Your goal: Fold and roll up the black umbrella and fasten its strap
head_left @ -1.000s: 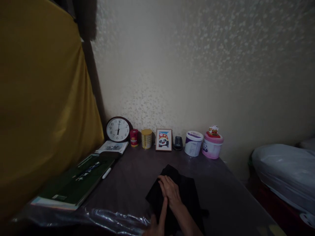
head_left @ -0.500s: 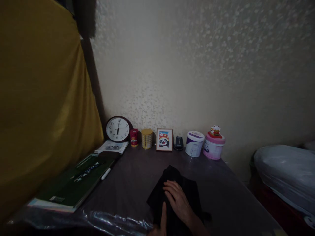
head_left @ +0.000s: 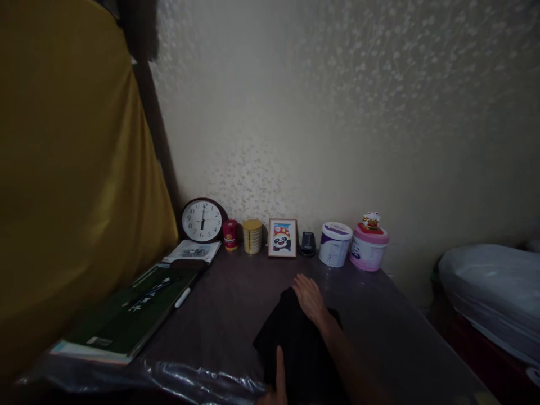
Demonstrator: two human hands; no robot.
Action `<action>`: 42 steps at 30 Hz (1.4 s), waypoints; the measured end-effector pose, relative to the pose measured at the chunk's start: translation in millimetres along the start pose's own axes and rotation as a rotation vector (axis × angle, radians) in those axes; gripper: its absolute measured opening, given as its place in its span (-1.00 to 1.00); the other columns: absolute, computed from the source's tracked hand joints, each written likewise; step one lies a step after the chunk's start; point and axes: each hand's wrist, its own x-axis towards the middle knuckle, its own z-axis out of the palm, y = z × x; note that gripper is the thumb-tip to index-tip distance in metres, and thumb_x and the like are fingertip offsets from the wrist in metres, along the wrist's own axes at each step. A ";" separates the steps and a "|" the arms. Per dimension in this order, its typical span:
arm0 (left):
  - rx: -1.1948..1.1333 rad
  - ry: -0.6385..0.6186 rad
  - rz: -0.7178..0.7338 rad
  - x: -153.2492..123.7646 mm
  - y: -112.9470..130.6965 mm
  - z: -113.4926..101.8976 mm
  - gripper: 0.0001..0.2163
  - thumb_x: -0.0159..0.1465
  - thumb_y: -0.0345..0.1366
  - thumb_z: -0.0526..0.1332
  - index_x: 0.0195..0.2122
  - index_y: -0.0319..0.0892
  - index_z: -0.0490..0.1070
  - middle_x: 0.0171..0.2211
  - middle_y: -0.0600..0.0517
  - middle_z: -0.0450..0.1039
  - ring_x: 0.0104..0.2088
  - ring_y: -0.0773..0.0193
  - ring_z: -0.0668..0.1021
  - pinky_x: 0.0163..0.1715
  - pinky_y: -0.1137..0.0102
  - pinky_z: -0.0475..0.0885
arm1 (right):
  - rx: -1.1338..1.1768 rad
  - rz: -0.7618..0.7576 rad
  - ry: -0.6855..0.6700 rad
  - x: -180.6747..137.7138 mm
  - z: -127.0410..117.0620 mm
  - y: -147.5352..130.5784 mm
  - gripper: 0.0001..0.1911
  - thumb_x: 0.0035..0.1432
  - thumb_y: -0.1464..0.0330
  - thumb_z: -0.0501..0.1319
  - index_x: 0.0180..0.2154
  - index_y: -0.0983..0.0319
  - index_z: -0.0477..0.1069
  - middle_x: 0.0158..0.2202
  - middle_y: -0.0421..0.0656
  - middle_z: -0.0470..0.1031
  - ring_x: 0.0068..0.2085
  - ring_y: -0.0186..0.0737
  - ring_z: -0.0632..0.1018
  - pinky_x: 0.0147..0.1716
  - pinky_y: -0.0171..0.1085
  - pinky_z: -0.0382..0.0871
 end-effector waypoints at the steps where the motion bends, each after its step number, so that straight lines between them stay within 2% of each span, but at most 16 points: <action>1: 0.009 -0.022 -0.007 -0.8 1.2 -2.2 -0.47 0.22 -0.47 -0.16 0.20 -0.01 -0.27 -0.34 -0.12 0.54 -0.32 0.15 0.58 -0.32 0.31 0.37 | 0.003 -0.015 0.016 -2.5 -4.7 -6.0 -0.62 0.26 0.31 -0.10 -0.05 0.27 0.38 0.04 0.02 0.38 0.11 -0.07 0.33 0.09 0.02 0.11; 3: 0.043 -0.053 -0.008 -2.0 2.8 -5.4 -0.46 0.21 -0.52 -0.20 0.20 0.00 -0.29 -0.31 -0.12 0.54 -0.30 0.13 0.57 -0.29 0.27 0.36 | 0.043 -0.093 -0.003 -12.1 -14.2 -21.9 -0.65 0.27 0.31 -0.09 -0.05 0.23 0.38 0.04 -0.05 0.39 0.13 -0.13 0.31 0.13 -0.02 0.06; 6: 0.067 -0.078 0.000 -2.0 2.5 -7.5 -0.43 0.19 -0.55 -0.19 0.21 -0.03 -0.33 -0.28 -0.15 0.54 -0.29 0.08 0.57 -0.29 0.22 0.38 | 0.136 -0.199 -0.158 -32.9 -23.9 -49.8 -0.66 0.28 0.33 -0.10 -0.13 0.16 0.42 -0.05 -0.14 0.47 0.10 -0.19 0.34 0.13 -0.04 0.05; 10: 0.066 -0.102 0.010 -1.8 0.1 -9.5 -0.44 0.22 -0.52 -0.16 0.23 -0.07 -0.29 -0.18 -0.21 0.50 -0.22 0.05 0.56 -0.24 0.18 0.38 | 0.250 -0.253 -0.316 -60.2 -35.1 -87.4 -0.67 0.27 0.35 -0.08 -0.19 0.15 0.45 -0.17 -0.15 0.53 -0.03 -0.24 0.44 0.14 -0.07 0.03; 13: 0.068 -0.138 0.036 -4.1 -1.1 -12.4 -0.49 0.24 -0.48 -0.13 0.23 -0.14 -0.13 -0.15 -0.25 0.48 -0.16 0.06 0.54 -0.20 0.21 0.37 | 0.488 -0.198 -0.426 -75.3 -54.7 -110.1 -0.60 0.29 0.33 -0.13 -0.29 0.13 0.49 -0.28 -0.22 0.56 -0.17 -0.32 0.51 0.11 -0.17 0.10; 15: 0.071 -0.144 0.041 -7.9 -1.7 -15.5 -0.48 0.24 -0.44 -0.10 0.24 -0.17 -0.17 -0.15 -0.24 0.48 -0.16 0.06 0.54 -0.19 0.22 0.36 | 0.701 -0.069 -0.444 -82.9 -72.2 -113.8 -0.56 0.28 0.30 -0.16 -0.30 0.12 0.49 -0.27 -0.24 0.55 -0.16 -0.32 0.51 0.00 -0.27 0.24; 17: 0.074 -0.133 0.073 -13.4 -2.7 -19.6 -0.39 0.22 -0.40 -0.04 0.25 -0.21 -0.34 -0.15 -0.22 0.48 -0.17 0.04 0.54 -0.20 0.21 0.36 | 0.827 0.107 -0.347 -90.2 -88.6 -102.8 -0.60 0.25 0.25 -0.12 -0.24 0.15 0.48 -0.22 -0.19 0.54 -0.15 -0.28 0.51 -0.10 -0.30 0.32; 18: 0.069 -0.124 0.101 -16.6 -3.3 -21.7 -0.34 0.21 -0.38 -0.02 0.24 -0.24 -0.43 -0.15 -0.22 0.48 -0.17 0.04 0.54 -0.22 0.21 0.35 | 0.825 0.217 -0.236 -94.4 -95.2 -92.1 -0.62 0.22 0.22 -0.08 -0.21 0.17 0.47 -0.18 -0.16 0.53 -0.12 -0.24 0.50 -0.08 -0.28 0.32; 21: 0.050 -0.094 0.183 -25.4 -5.4 -27.4 -0.28 0.18 -0.40 -0.02 0.22 -0.35 -0.55 -0.16 -0.21 0.49 -0.18 0.07 0.53 -0.25 0.27 0.33 | 0.625 0.547 0.080 -111.4 -105.9 -49.7 -0.65 0.11 0.17 0.00 -0.24 0.20 0.46 -0.19 -0.08 0.52 -0.13 -0.14 0.50 -0.06 -0.18 0.31; 24: 0.050 -0.061 0.202 -30.9 -6.6 -29.4 -0.31 0.19 -0.40 -0.05 0.22 -0.37 -0.53 -0.15 -0.19 0.48 -0.19 0.13 0.52 -0.27 0.33 0.30 | 0.541 0.685 0.160 -131.5 -106.0 -18.4 -0.63 0.04 0.14 0.04 -0.25 0.21 0.44 -0.21 -0.05 0.53 -0.17 -0.09 0.52 -0.14 -0.15 0.36; 29: 0.044 -0.007 0.207 -34.2 -6.3 -27.8 -0.32 0.21 -0.37 -0.04 0.23 -0.36 -0.49 -0.15 -0.15 0.47 -0.17 0.16 0.50 -0.26 0.36 0.27 | 0.656 0.723 0.171 -149.1 -97.6 -17.3 -0.65 -0.03 0.12 0.10 -0.31 0.19 0.46 -0.27 -0.08 0.55 -0.20 -0.09 0.53 -0.18 -0.18 0.40; 34: 0.016 -0.017 0.205 -32.3 -7.7 -25.5 -0.31 0.22 -0.36 -0.03 0.23 -0.36 -0.51 -0.18 -0.12 0.50 -0.19 0.20 0.51 -0.30 0.40 0.26 | 0.974 0.833 0.165 -148.9 -93.9 -22.0 -0.58 0.07 0.11 0.01 -0.15 0.18 0.43 -0.22 -0.03 0.54 -0.20 -0.05 0.55 -0.30 -0.13 0.47; 38: -0.004 -0.005 0.217 -28.9 -10.1 -21.9 -0.31 0.23 -0.35 -0.03 0.23 -0.34 -0.53 -0.17 -0.10 0.49 -0.20 0.22 0.52 -0.30 0.42 0.26 | 0.870 0.638 0.142 -147.3 -98.3 -16.3 -0.65 0.11 0.19 -0.01 -0.20 0.13 0.47 -0.14 -0.05 0.51 -0.09 -0.06 0.50 -0.11 -0.12 0.40; 42: 0.004 0.061 0.185 -24.5 -10.9 -20.5 -0.36 0.26 -0.32 -0.06 0.24 -0.32 -0.49 -0.16 -0.12 0.48 -0.21 0.25 0.52 -0.30 0.43 0.26 | 0.722 0.536 0.092 -146.0 -95.1 -10.8 -0.64 0.08 0.24 0.03 -0.12 0.15 0.42 -0.08 -0.05 0.47 -0.04 -0.04 0.45 0.01 -0.03 0.27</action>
